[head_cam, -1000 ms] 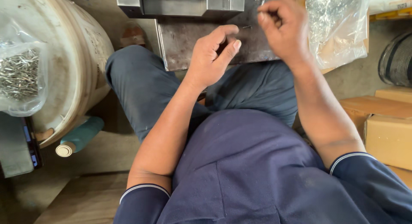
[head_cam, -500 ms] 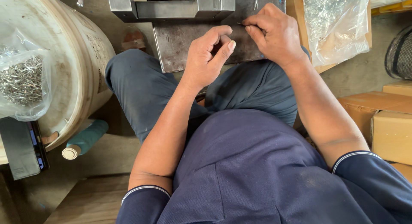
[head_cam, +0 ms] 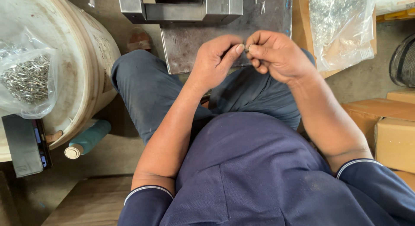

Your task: The person sits on the floor and uses a bench vise to assemble small metal fasteners. They pick up individual pins and sleeves, insert them into the vise jaws, and tighten the screw to secure the components together before releasing them.

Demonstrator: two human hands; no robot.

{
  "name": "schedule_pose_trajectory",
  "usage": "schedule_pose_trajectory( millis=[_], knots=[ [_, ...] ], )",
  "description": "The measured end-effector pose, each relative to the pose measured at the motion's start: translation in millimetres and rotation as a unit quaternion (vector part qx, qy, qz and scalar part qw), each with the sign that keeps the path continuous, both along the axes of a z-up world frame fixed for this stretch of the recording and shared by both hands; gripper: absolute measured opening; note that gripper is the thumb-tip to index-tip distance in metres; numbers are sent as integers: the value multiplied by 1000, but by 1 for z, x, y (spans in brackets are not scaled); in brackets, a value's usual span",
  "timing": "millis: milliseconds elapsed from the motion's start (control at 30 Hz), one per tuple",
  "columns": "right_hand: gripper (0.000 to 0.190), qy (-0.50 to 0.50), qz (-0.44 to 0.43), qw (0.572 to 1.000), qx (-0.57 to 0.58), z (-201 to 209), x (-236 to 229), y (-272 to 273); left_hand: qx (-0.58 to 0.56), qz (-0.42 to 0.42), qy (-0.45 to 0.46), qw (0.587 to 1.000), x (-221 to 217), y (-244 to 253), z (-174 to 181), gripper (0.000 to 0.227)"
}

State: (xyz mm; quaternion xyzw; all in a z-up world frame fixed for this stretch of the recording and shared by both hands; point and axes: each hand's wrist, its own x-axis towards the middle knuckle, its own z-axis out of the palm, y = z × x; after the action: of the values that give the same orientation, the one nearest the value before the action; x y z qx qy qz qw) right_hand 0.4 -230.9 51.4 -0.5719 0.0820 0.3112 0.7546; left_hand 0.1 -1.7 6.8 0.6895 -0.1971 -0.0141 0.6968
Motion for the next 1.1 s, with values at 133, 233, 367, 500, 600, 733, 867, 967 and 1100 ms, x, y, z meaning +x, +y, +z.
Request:
schedule_pose_trajectory(
  millis=[133,233,367,500,600,733,867,967,1100],
  knots=[
    [9,-81,-33,995,-48,2,-4,23,-22,-23,54,998,2,3,-2,17],
    [12,-275,-20,941,-196,7,-9,37,-63,-33,89,993,2,4,-4,20],
    [9,-469,-34,814,-341,20,4,45,-132,-29,116,984,1,2,-3,20],
    [8,-540,-41,751,-377,30,45,48,-112,-25,93,989,-1,3,0,21],
    [5,-563,-23,736,-375,38,67,52,-75,-19,100,992,-1,5,3,22],
    [4,-542,3,736,-405,48,75,56,-71,-20,90,993,1,7,5,21],
    [6,-542,6,740,-399,48,78,60,-79,-20,78,994,1,7,5,20],
    [5,-553,17,728,-406,48,79,60,-72,-20,80,994,1,7,4,20],
    [4,-574,24,708,-412,46,82,59,-78,-21,84,993,1,6,4,20]
  ],
)
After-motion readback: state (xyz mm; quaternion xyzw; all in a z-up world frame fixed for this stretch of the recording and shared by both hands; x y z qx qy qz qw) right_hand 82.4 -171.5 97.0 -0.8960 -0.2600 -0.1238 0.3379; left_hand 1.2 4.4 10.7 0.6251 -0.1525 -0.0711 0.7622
